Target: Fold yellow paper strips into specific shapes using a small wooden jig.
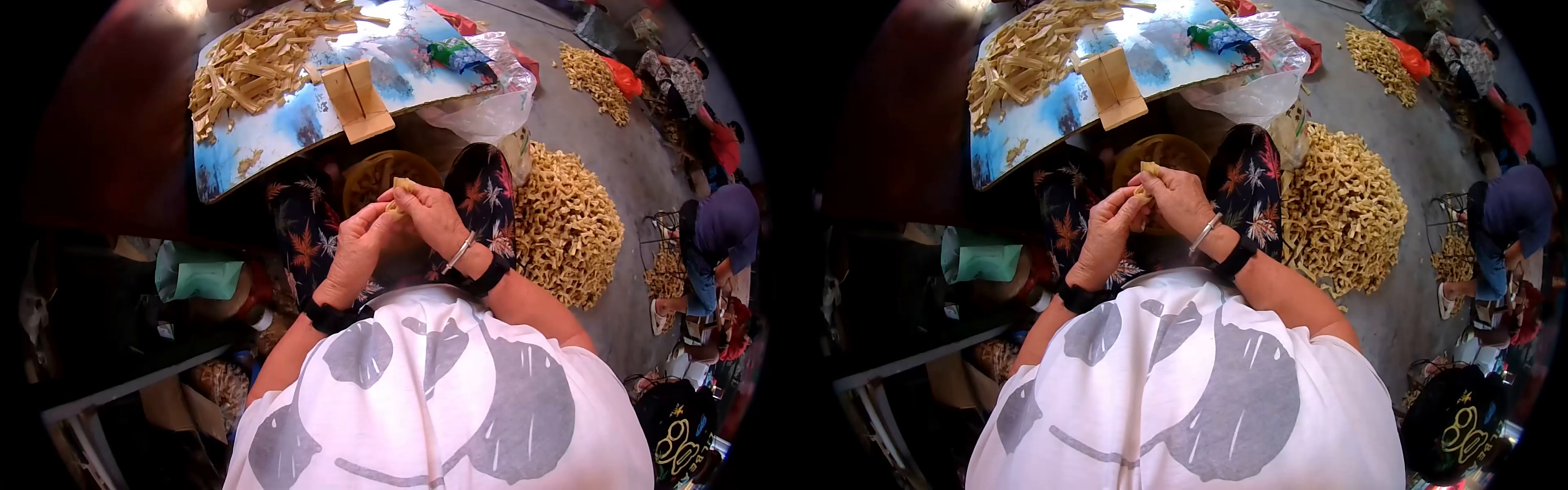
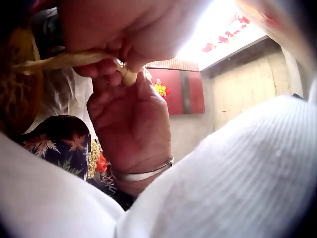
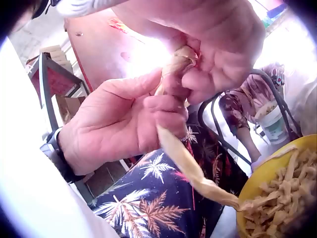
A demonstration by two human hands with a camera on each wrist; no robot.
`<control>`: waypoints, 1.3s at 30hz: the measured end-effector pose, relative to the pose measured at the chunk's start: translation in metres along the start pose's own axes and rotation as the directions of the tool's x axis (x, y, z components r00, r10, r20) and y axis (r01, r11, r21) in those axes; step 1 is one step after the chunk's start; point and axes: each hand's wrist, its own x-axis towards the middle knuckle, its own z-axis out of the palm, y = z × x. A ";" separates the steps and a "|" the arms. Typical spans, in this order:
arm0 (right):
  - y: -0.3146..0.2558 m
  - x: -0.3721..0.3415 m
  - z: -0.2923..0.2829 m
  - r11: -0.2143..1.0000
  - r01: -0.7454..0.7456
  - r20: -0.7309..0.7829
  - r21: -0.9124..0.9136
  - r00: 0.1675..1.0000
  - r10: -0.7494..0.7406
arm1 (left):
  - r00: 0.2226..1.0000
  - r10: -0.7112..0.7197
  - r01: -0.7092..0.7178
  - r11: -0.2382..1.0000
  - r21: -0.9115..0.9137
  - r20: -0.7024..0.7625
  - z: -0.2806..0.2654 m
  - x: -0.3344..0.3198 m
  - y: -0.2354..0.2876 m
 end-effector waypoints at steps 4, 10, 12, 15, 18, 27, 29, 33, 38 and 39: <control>-0.005 -0.003 0.002 0.985 0.081 -0.089 -0.153 0.991 -0.095 | 0.997 -0.077 0.079 0.994 0.074 -0.023 -0.011 -0.006 -0.001; -0.006 -0.004 -0.008 0.917 -0.193 0.269 0.350 0.958 0.099 | 0.996 -0.028 0.029 1.000 0.007 -0.085 -0.010 -0.004 0.003; 0.000 -0.006 -0.006 0.829 -0.271 0.400 0.490 0.914 0.062 | 0.997 -0.046 0.038 0.990 -0.133 -0.062 -0.002 -0.005 0.003; 0.001 -0.006 -0.011 0.822 -0.309 0.346 0.479 0.927 0.147 | 0.994 -0.104 0.107 0.966 -0.237 0.024 -0.005 -0.010 0.010; 0.009 -0.001 -0.022 0.818 -0.350 0.320 0.457 0.923 0.216 | 0.979 -0.189 0.202 0.945 -0.258 0.077 -0.015 -0.018 0.011; 0.001 0.008 -0.018 0.885 -0.291 0.322 0.365 0.931 0.173 | 0.982 -0.183 0.184 0.983 0.012 -0.049 -0.018 -0.017 0.019; 0.005 0.010 -0.016 0.894 -0.290 0.299 0.340 0.935 0.190 | 0.982 -0.172 0.176 0.984 0.037 -0.074 -0.017 -0.016 0.025; 0.012 0.024 -0.010 0.893 -0.236 0.264 0.383 0.955 0.139 | 0.988 -0.135 0.141 0.987 0.073 -0.077 -0.024 0.004 0.029; -0.005 0.052 -0.014 0.924 -0.169 0.264 0.344 0.961 0.078 | 0.996 -0.061 0.071 0.978 0.196 -0.060 -0.035 0.036 0.045; -0.007 0.057 -0.015 0.929 -0.156 0.252 0.336 0.965 0.072 | 0.998 0.011 0.009 0.958 0.287 -0.067 -0.036 0.042 0.046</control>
